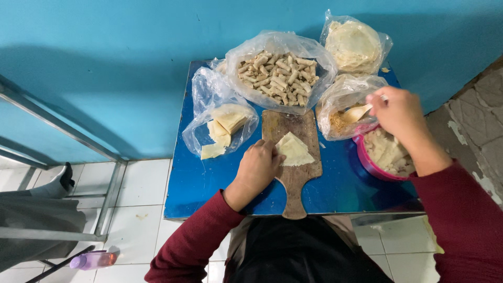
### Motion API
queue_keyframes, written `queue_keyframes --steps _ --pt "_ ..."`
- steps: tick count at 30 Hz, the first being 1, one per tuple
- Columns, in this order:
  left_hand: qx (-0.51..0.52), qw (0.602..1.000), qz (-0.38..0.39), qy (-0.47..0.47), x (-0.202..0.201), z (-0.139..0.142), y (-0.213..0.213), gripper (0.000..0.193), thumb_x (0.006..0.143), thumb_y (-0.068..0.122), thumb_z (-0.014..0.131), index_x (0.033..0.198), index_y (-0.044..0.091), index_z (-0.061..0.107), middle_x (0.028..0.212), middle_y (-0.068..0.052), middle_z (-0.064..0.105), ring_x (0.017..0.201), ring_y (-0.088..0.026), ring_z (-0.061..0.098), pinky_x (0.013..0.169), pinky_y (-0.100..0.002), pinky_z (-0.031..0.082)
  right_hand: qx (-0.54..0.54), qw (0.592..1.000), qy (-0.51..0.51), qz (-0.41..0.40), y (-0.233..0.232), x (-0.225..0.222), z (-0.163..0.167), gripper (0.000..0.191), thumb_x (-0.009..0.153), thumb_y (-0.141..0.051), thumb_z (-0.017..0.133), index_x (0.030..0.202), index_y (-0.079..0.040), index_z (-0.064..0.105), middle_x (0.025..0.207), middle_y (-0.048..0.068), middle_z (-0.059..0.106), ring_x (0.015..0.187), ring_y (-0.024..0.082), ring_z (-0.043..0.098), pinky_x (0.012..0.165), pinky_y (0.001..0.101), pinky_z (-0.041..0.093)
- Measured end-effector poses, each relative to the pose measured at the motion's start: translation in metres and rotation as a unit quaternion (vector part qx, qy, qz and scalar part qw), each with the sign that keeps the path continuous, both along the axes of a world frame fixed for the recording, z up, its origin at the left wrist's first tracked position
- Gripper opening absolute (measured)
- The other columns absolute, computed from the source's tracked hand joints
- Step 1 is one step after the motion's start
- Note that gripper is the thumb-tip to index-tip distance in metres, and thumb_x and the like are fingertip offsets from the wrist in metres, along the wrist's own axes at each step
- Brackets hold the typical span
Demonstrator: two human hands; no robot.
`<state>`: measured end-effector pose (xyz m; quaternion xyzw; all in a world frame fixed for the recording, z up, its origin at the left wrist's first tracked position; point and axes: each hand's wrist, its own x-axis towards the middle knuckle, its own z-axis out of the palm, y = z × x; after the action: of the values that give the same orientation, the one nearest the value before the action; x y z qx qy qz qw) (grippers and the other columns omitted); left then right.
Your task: The person takes thin pastry sheets from a cutting board, spoons a brown filling from a plastic bag onto a sheet, folds and rolls the sheet around the filling by hand, and places the finished roll into a pink bowl or into a large bag of completed rolls. The person repeats this cycle throughout the clip.
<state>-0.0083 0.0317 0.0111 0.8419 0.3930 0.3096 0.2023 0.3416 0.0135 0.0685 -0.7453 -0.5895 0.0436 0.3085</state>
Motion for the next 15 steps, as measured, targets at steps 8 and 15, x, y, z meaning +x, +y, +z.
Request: queue_keyframes --steps 8,15 --pt "-0.003 1.000 0.002 -0.025 0.002 0.001 -0.003 0.020 0.088 0.019 0.073 0.088 0.002 0.061 0.084 -0.017 0.067 0.079 -0.039 0.066 0.071 -0.048 0.054 -0.014 0.975 0.222 -0.024 0.008 0.017 -0.015 0.021 0.102 -0.021 0.069 0.108 -0.002 0.074 0.082 0.007 0.074 0.061 0.009 0.052 0.058 0.0309 0.044" --pt "-0.022 1.000 0.003 -0.016 0.004 0.004 -0.003 0.021 0.086 0.017 0.074 0.089 0.003 0.060 0.085 -0.016 0.067 0.079 -0.038 0.067 0.070 -0.047 0.054 -0.037 0.962 0.269 -0.031 0.008 0.023 -0.024 0.021 0.099 -0.019 0.068 0.110 -0.001 0.072 0.083 0.008 0.074 0.059 0.010 0.048 0.050 0.0296 0.037"
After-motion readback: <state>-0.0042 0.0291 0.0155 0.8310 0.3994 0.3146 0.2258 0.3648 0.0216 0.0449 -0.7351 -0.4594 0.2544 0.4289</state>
